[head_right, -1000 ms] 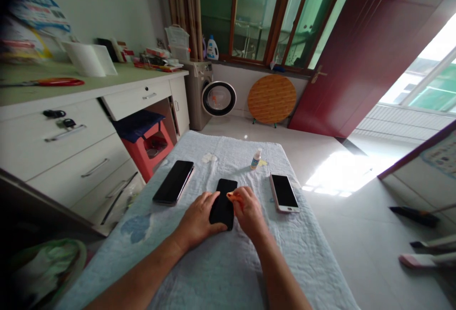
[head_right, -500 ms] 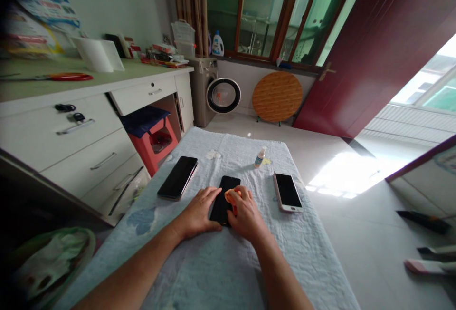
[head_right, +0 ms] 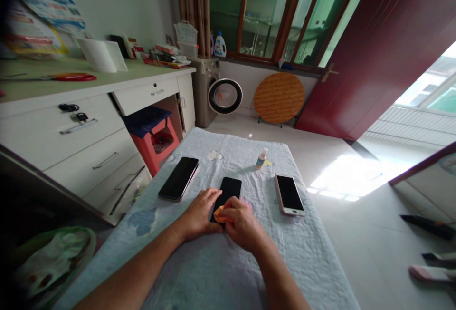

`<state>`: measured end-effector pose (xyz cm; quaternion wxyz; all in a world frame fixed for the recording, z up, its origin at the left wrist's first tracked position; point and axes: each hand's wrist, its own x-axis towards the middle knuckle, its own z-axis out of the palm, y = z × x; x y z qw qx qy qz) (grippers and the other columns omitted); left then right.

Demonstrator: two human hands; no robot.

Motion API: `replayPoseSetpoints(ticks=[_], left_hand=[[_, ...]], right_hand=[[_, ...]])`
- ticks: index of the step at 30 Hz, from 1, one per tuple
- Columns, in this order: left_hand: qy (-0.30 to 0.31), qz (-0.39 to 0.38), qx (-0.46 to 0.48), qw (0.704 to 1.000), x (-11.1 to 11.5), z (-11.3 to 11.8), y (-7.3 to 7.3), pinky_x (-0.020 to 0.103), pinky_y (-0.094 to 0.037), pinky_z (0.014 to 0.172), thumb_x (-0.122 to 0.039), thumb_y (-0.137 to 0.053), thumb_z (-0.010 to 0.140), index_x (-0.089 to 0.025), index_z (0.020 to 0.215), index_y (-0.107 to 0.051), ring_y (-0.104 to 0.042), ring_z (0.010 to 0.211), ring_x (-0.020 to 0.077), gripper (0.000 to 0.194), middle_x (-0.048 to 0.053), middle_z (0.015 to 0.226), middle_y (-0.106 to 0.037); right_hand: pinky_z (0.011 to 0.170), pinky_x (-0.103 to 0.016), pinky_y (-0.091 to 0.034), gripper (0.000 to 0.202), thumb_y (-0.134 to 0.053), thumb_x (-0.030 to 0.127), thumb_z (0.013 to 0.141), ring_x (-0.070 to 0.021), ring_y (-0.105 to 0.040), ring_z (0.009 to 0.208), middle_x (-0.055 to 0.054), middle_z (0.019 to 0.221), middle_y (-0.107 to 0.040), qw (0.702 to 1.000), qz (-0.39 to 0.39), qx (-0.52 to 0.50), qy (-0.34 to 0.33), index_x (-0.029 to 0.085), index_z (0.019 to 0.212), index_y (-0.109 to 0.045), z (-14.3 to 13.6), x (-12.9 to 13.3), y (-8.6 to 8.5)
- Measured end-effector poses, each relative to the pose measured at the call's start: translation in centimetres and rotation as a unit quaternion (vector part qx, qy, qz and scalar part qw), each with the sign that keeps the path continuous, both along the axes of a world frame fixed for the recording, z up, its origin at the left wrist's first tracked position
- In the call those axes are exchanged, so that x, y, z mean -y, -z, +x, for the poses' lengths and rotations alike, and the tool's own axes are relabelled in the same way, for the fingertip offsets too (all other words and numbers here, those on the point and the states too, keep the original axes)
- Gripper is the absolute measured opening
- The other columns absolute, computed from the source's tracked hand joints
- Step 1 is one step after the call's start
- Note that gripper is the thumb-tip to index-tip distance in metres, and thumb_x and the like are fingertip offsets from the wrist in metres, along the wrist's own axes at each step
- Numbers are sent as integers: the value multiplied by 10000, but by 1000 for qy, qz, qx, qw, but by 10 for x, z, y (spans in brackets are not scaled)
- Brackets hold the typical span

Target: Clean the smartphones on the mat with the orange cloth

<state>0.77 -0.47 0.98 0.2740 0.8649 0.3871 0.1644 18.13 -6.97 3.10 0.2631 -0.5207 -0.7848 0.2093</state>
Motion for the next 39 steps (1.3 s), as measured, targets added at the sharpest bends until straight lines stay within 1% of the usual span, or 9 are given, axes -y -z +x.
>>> replayPoseSetpoints(ticks=[3, 9, 14, 17, 21, 29, 33, 37, 39], left_hand=[[2, 1, 1, 1000, 0, 0, 1, 441, -364, 1029, -482, -791, 565, -182, 1341, -442, -458, 1195, 324, 902, 141, 1302, -474], [-1, -9, -3, 1000, 0, 0, 2, 445, -363, 1031, -450, -806, 534, -221, 1339, -435, -455, 1183, 326, 916, 107, 1299, -471], [-1, -9, -4, 1000, -1, 1, 4, 431, -364, 1030, -431, -827, 500, -205, 1333, -431, -454, 1173, 325, 950, 107, 1296, -470], [-7, -17, -1, 1000, -1, 1, 1, 444, -354, 1034, -412, -831, 503, -194, 1371, -370, -444, 1189, 332, 1007, 119, 1310, -463], [-6, -20, 2, 1000, -1, 0, 0, 471, -334, 1042, -411, -828, 522, -186, 1400, -313, -432, 1210, 341, 1043, 140, 1325, -453], [10, 9, 32, 999, -3, -1, 9, 449, -378, 1016, -468, -809, 553, -193, 1326, -430, -469, 1173, 324, 904, 130, 1289, -480], [21, -2, 0, 1000, -4, -3, 3, 450, -352, 1048, -474, -802, 565, -172, 1350, -416, -443, 1217, 333, 925, 149, 1351, -443], [42, -26, -19, 999, -8, -6, 1, 450, -315, 1077, -445, -800, 574, -204, 1376, -389, -383, 1289, 329, 932, 131, 1411, -398], [48, -31, -23, 998, -9, -7, 2, 443, -293, 1091, -427, -800, 575, -187, 1385, -381, -360, 1310, 325, 943, 141, 1434, -374]], right_hand=[[820, -258, -474, 438, -459, 9, 719, -139, -582, 875, -29, 960, -582, 1000, 3, -2, 6, 266, 962, -717, 0, -3, 3], [795, -257, -467, 408, -442, 46, 761, -147, -567, 865, -41, 952, -557, 990, 50, -18, 134, 225, 1036, -684, 16, -21, 21], [792, -262, -460, 371, -430, 83, 802, -162, -567, 873, -54, 969, -559, 982, 59, -18, 176, 209, 1054, -671, 20, -32, 28], [821, -273, -456, 397, -438, 49, 773, -167, -565, 893, -56, 973, -572, 985, 55, -18, 160, 214, 1040, -681, 15, -33, 28], [869, -276, -444, 440, -443, 1, 741, -159, -552, 930, -46, 982, -593, 994, 53, -24, 91, 229, 1027, -688, 2, -30, 27], [842, -279, -422, 364, -486, -17, 744, -157, -539, 925, -40, 989, -613, 999, 32, -18, -19, 215, 902, -718, -18, -14, 11], [797, -256, -417, 366, -491, -25, 746, -139, -531, 882, -32, 933, -585, 999, -5, 0, -49, 217, 897, -721, -12, -4, -1], [809, -247, -416, 393, -481, -9, 759, -123, -537, 852, -22, 901, -571, 998, -51, 26, -39, 244, 927, -730, 4, 5, -12], [808, -238, -421, 436, -470, -22, 719, -117, -547, 846, -21, 910, -569, 995, -84, 36, -24, 248, 940, -731, 13, 6, -17]])
